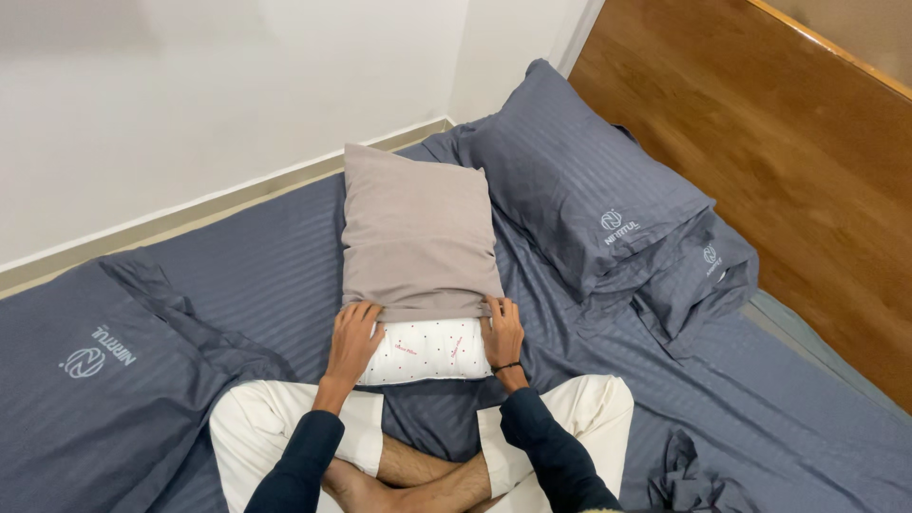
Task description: The person sits on a bed and puts a light brown pillowcase onto a white pillow with red dots. They align the corners, pull the fabric over the pillow, and smooth it out. Finally, they pick up a dark blue pillowcase.
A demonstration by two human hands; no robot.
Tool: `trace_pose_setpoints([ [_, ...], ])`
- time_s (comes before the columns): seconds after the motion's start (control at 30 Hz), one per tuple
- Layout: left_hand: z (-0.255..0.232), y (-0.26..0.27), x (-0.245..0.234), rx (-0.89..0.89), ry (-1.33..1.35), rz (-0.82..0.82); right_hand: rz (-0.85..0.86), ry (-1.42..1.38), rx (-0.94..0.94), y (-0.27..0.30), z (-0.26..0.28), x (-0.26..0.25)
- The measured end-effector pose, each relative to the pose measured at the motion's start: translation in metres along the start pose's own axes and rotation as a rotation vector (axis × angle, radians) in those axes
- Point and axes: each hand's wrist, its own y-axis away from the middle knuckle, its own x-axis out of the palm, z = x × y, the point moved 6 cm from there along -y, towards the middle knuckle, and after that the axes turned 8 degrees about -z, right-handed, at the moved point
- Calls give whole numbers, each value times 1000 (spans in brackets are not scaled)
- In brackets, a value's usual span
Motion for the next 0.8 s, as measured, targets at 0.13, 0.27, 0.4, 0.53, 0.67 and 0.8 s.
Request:
trace_pose_setpoints([
  [0.13,-4,4,11,-24,17,188,55,28,-4,13,-6,-3],
  [0.27,5,7,-1,-145,180,125,144,82,72,7,1,-3],
  [0.4,71,43,-11,-603,441,-269,186,-95,94,14,56,-15],
  [0.53,123,93,40,-888,709,-164,478,-263,-303,52,151,-12],
  [0.67,108,96,68,-919,1014,86,566,-248,-401,57,181,8],
  [0.8,102,61,54,-802,1198,139,471,-244,-407,47,170,13],
])
